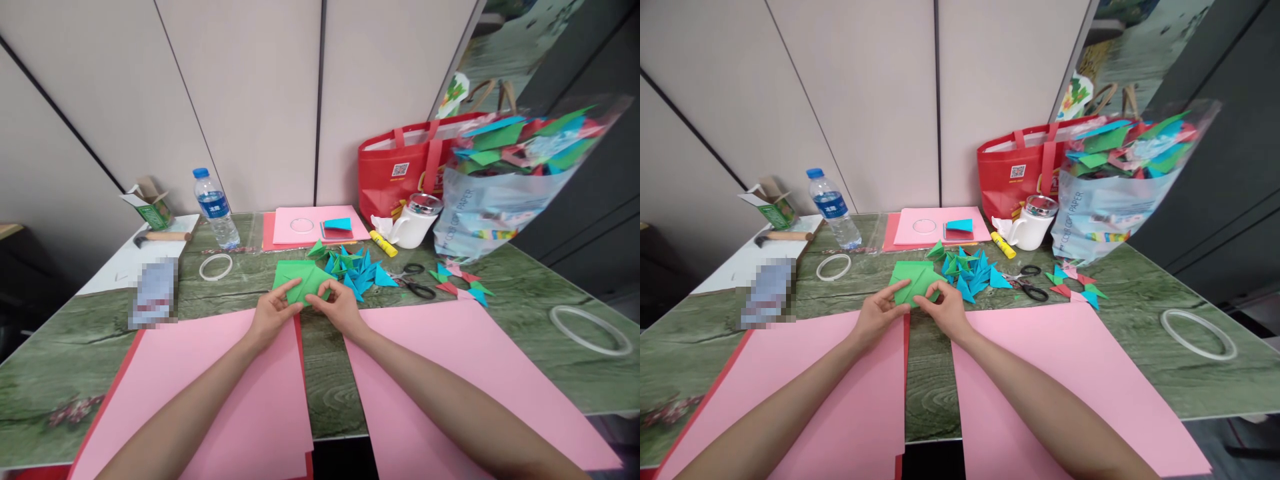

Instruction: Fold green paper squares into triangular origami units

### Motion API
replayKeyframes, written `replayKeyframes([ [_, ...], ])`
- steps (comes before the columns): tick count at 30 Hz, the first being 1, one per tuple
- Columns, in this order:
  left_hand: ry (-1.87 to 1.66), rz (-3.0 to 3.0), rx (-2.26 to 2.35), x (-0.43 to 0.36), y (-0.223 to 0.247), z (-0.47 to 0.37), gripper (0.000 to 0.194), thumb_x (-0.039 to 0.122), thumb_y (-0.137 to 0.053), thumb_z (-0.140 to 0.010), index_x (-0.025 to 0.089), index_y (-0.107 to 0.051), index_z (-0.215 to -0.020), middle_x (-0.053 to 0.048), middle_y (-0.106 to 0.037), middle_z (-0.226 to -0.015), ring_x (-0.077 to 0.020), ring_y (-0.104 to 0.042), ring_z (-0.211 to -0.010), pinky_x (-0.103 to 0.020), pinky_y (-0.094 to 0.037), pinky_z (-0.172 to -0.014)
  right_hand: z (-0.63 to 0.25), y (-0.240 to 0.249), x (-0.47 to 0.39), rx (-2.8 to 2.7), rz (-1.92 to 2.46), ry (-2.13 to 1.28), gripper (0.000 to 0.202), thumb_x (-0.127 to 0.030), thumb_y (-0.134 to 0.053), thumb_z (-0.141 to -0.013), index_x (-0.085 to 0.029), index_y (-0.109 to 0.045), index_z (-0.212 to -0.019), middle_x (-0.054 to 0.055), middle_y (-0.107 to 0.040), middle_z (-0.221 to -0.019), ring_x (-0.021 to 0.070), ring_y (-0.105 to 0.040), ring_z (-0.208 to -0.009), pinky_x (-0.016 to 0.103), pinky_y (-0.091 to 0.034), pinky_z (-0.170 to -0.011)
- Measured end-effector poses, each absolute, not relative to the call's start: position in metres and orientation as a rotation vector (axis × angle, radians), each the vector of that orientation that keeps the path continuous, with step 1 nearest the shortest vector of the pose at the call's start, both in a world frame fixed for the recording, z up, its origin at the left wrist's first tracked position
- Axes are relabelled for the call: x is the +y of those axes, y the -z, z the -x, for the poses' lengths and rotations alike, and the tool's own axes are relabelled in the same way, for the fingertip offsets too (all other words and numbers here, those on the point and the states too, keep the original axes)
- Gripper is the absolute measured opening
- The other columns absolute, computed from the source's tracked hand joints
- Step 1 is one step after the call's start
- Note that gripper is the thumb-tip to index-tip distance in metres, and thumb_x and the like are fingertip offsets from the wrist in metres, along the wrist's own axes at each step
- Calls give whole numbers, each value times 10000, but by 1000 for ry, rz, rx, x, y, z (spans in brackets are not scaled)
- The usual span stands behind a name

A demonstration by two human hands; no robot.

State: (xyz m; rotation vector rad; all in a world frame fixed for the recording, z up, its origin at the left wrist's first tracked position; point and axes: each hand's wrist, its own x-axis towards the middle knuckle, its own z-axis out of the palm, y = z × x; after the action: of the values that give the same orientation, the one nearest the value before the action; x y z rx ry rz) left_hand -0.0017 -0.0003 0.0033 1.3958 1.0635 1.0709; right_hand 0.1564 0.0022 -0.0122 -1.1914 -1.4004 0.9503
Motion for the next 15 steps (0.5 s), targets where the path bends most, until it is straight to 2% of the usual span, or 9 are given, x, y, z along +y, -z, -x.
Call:
replayKeyframes([
  [2, -1084, -1398, 1059, -1, -4, 2, 501, 305, -677, -632, 163, -578, -1101, 79, -285, -450, -54, -214, -437, -197, -174, -418, -156, 12, 2, -1388, 1185, -973, 274, -388, -647, -640, -205, -443, -633, -24, -544, -495, 131, -500, -438, 238, -347, -422],
  [4, -1089, -1402, 1049, -2, -4, 1, 436, 304, -674, -634, 156, -619, -1040, 58, -398, -456, -61, -289, -433, -198, -239, -429, -155, 11, 1, -1380, 1174, -992, 275, -385, -648, -639, -204, -441, -632, -27, -536, -483, 132, -504, -436, 236, -348, -423],
  [8, -1068, -1393, 1058, -1, -2, 2, 331, 287, -666, -640, 150, -666, -942, -16, -616, -650, -108, -487, -551, -224, -386, -543, -155, 11, 1, -1385, 1153, -1001, 270, -383, -640, -649, -201, -441, -643, -31, -532, -499, 129, -505, -447, 235, -360, -438],
  [11, -1061, -1391, 1084, 0, 0, 3, 287, 271, -666, -639, 150, -680, -898, -34, -657, -725, -128, -541, -616, -234, -423, -602, -155, 14, 1, -1425, 1143, -986, 257, -379, -633, -654, -200, -448, -665, -39, -520, -519, 119, -492, -457, 227, -349, -435],
  [15, -1079, -1390, 1121, 1, 0, 3, 289, 269, -671, -627, 141, -684, -886, -37, -666, -704, -133, -554, -604, -235, -434, -586, -154, 20, 3, -1431, 1150, -865, 322, -351, -693, -565, -208, -444, -711, -43, -507, -609, 102, -457, -483, 217, -336, -431],
])
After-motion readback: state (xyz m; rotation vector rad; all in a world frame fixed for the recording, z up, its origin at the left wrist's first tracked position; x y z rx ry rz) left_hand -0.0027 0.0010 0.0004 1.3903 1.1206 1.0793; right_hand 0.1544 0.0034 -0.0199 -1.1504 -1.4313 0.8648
